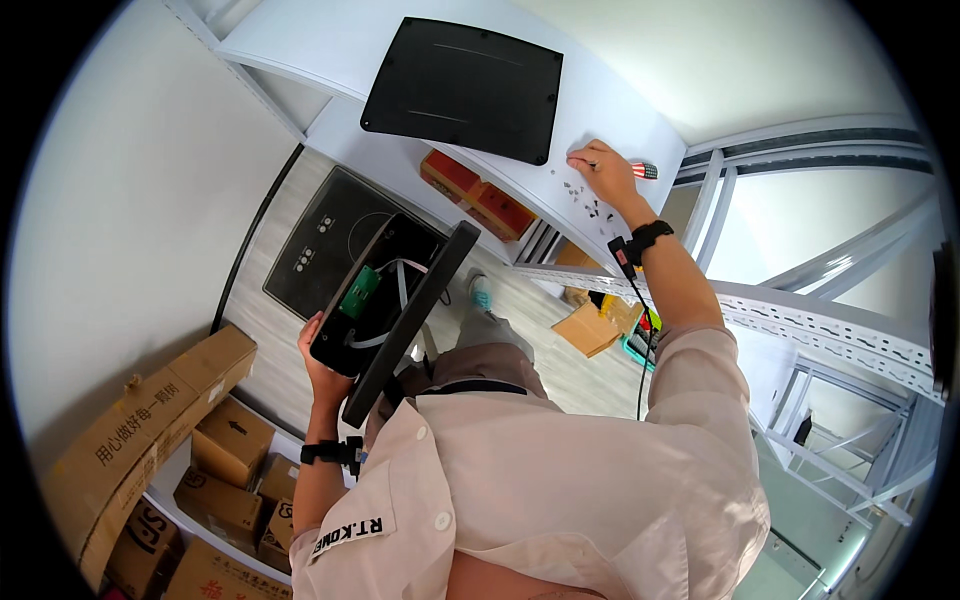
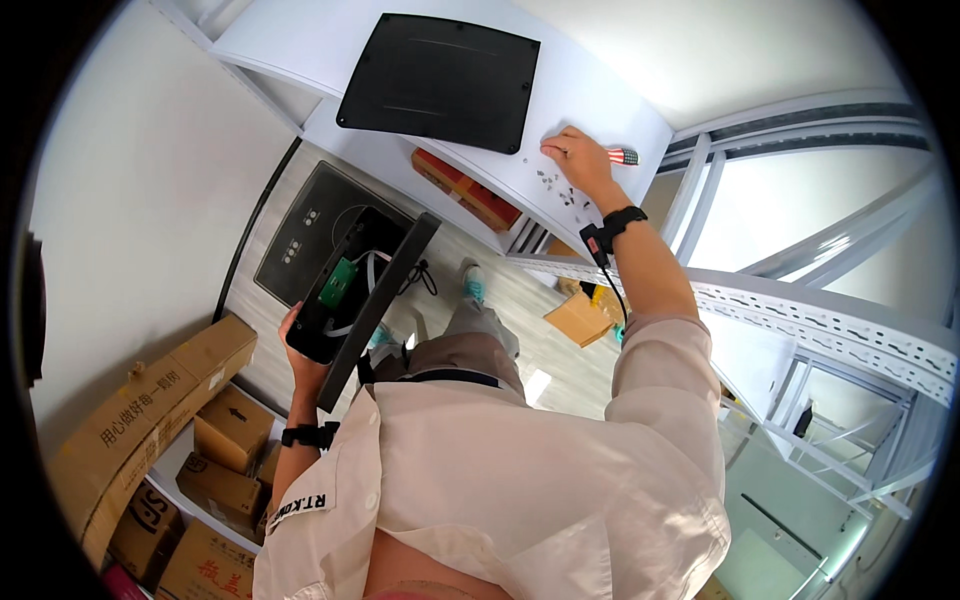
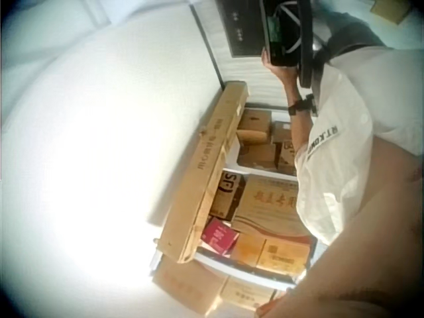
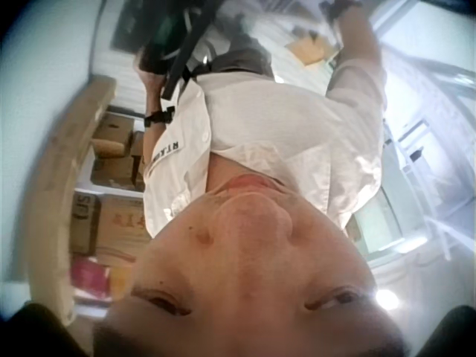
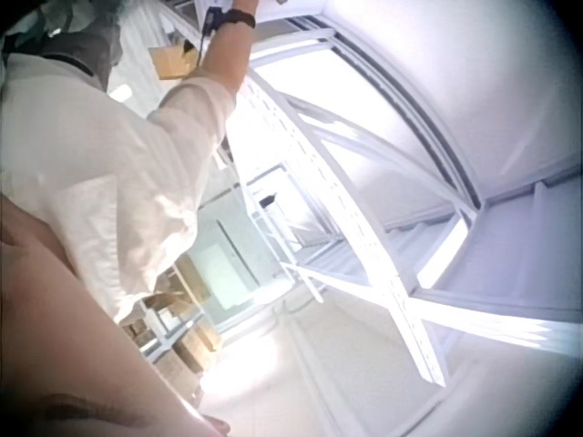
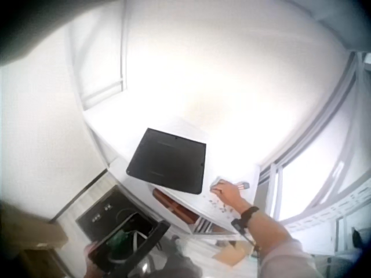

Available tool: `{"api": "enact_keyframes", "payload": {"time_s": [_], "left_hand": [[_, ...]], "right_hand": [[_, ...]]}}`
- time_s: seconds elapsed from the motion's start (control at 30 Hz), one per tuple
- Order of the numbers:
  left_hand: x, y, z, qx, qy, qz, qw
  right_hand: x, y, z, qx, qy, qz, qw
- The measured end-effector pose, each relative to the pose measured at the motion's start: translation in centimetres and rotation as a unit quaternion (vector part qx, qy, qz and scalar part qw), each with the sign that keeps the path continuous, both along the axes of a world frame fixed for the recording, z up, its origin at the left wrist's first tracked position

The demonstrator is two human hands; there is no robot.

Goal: The person uses a screwdriver to handle screws on an electronic appliance, then lifts the top casing to reveal the internal circuit board and wiring.

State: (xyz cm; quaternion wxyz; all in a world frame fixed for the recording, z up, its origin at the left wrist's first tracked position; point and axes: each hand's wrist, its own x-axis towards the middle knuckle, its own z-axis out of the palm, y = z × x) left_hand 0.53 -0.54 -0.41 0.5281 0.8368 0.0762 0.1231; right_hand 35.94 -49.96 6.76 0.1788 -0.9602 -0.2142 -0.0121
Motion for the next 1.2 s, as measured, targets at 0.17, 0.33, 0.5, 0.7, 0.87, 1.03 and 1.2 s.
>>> {"api": "enact_keyframes", "payload": {"time_s": [0.17,0.33,0.5,0.7,0.87,1.03,1.2], "left_hand": [[-0.1,0.4,-0.6,0.037,-0.006,-0.008,0.999],[-0.2,0.1,-0.4,0.018,-0.01,0.011,1.0],[-0.2,0.1,-0.3,0.022,-0.002,0.013,1.0],[0.3,0.2,0.3,0.006,-0.032,0.004,0.999],[0.8,0.5,0.1,-0.02,-0.044,-0.005,0.999],[0.4,0.5,0.3,-0.058,-0.036,0.009,0.998],[0.3,0.3,0.0,-0.067,-0.032,-0.005,0.997]], "right_hand": [[0.3,-0.6,-0.4,0.032,-0.035,-0.032,0.998],[1.4,-3.2,1.9,-0.081,0.008,-0.315,0.946],[0.8,-6.4,2.1,-0.255,0.11,-0.368,0.887],[3.5,-11.9,-0.4,-0.269,0.137,-0.262,0.917],[5.4,-13.4,5.7,-0.414,0.212,-0.176,0.868],[-0.6,-2.4,18.1,-0.258,0.071,-0.229,0.936],[-10.9,11.1,23.6,0.072,0.091,-0.035,0.993]]}}
